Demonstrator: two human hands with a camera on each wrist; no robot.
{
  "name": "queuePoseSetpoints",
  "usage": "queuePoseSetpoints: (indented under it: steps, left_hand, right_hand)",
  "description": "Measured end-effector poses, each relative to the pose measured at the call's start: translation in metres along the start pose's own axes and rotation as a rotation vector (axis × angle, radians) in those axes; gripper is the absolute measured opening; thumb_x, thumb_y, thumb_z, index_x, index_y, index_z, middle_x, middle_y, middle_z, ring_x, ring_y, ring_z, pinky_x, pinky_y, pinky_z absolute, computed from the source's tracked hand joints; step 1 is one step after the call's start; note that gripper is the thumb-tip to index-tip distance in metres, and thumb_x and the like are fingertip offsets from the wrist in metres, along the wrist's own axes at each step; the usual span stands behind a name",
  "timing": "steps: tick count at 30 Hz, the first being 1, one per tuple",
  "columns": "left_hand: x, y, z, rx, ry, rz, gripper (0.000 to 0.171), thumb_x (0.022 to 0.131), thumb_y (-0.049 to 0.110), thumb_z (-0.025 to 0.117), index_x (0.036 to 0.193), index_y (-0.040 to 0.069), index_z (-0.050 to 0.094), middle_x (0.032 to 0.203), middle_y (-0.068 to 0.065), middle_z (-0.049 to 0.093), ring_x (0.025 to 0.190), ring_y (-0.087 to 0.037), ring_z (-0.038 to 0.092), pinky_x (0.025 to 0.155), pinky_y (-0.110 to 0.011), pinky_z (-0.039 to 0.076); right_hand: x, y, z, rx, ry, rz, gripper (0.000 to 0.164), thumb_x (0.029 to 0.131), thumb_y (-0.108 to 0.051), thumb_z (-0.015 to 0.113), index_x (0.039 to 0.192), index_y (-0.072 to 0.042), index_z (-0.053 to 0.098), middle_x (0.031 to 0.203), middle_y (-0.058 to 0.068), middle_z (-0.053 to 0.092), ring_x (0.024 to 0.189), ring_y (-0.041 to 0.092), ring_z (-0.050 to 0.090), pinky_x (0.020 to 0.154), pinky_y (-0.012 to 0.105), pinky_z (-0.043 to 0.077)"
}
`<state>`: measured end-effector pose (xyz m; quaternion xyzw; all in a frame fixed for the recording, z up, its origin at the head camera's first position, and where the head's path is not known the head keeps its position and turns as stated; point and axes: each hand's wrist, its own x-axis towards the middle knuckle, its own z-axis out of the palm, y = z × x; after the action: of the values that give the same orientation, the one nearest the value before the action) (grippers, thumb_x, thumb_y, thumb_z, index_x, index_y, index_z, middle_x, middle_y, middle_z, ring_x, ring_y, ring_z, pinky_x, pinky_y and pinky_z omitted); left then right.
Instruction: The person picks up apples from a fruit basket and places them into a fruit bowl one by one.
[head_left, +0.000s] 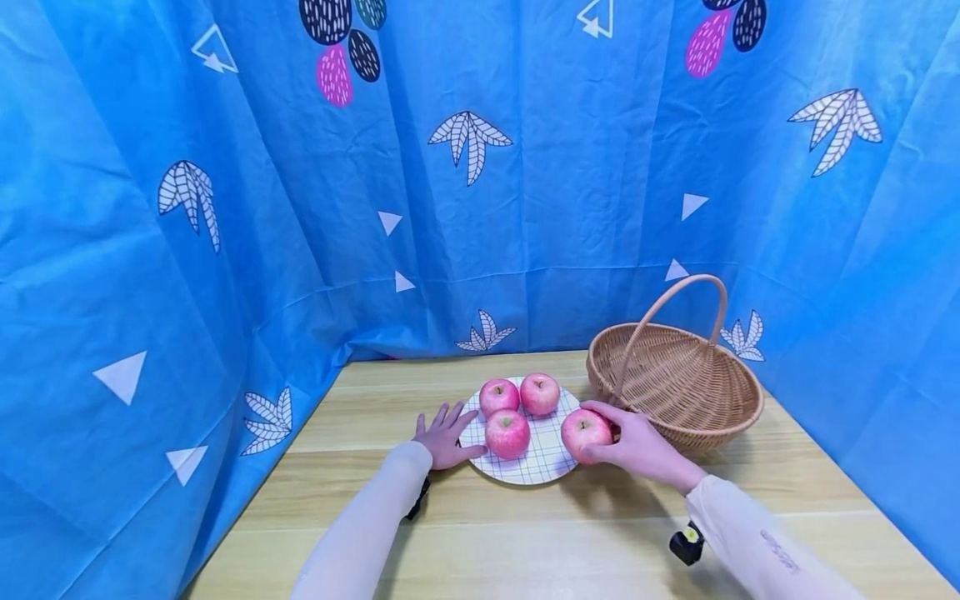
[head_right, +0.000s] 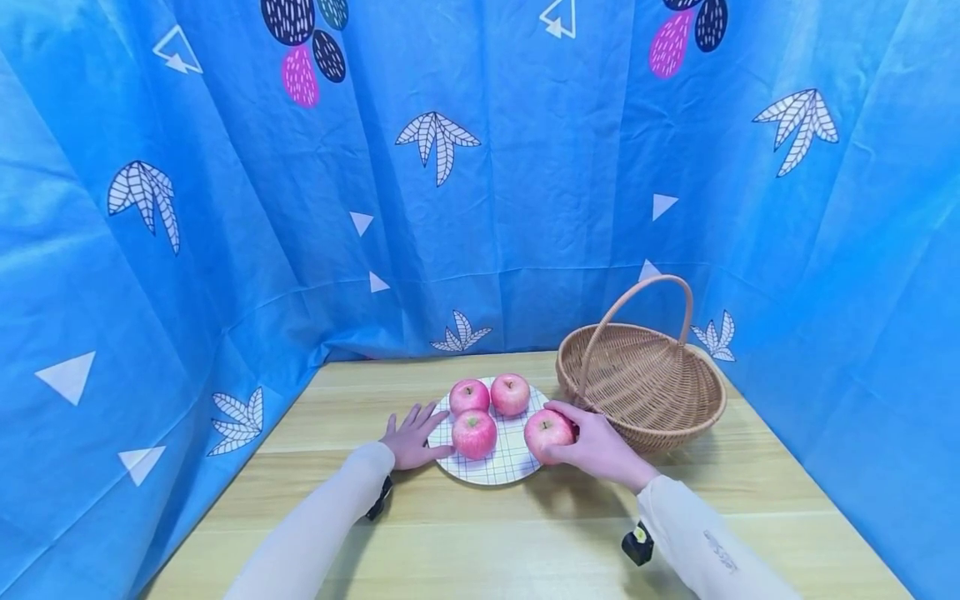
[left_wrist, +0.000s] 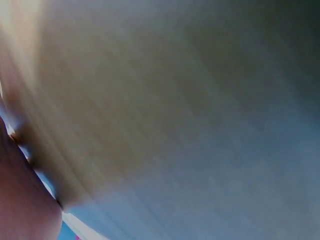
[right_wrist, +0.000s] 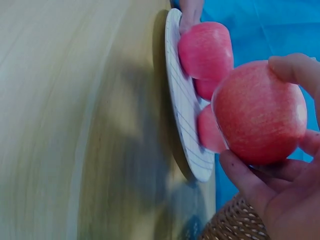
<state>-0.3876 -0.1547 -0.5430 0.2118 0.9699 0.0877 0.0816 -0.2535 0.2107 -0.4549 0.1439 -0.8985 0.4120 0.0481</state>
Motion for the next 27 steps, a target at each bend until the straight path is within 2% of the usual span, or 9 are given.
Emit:
queuePoseSetpoints:
  steps: [3,8,20,27]
  left_hand:
    - [0.001,0.000,0.000,0.006,0.000,-0.001,0.097,0.080,0.092,0.036,0.161,0.042,0.017,0.172,0.002,0.005,0.157,-0.033,0.002,0.119,-0.071,0.000]
    - [0.002,0.000,0.000,0.016,-0.017,0.001,0.098,0.080,0.093,0.035,0.161,0.042,0.016,0.172,0.002,0.004,0.157,-0.034,0.002,0.119,-0.071,0.000]
    - [0.001,-0.002,0.003,0.012,0.003,0.006,0.098,0.078,0.094,0.032,0.160,0.043,0.016,0.172,0.003,0.004,0.158,-0.032,0.000,0.119,-0.071,0.000]
    - [-0.002,0.001,-0.003,-0.002,-0.007,0.005,0.098,0.080,0.093,0.035,0.161,0.041,0.017,0.172,0.002,0.005,0.157,-0.033,0.001,0.118,-0.071,0.000]
  right_hand:
    - [0.004,0.000,0.005,-0.014,0.016,-0.004,0.081,0.077,-0.043,0.085,0.147,-0.018,0.052,0.137,0.011,0.063,0.118,0.024,0.063,0.099,0.041,0.052]
    - [0.010,0.001,0.013,-0.014,0.044,0.036,0.082,0.077,-0.040,0.086,0.148,-0.017,0.052,0.135,0.011,0.064,0.116,0.024,0.064,0.099,0.040,0.052]
    - [0.032,0.004,0.031,-0.023,0.039,0.044,0.080,0.080,-0.039,0.083,0.147,-0.011,0.051,0.135,0.014,0.064,0.120,0.027,0.063,0.105,0.046,0.049]
    - [0.037,0.006,0.039,-0.002,0.045,0.045,0.077,0.082,-0.033,0.082,0.148,-0.008,0.050,0.135,0.016,0.064,0.123,0.030,0.061,0.106,0.048,0.048]
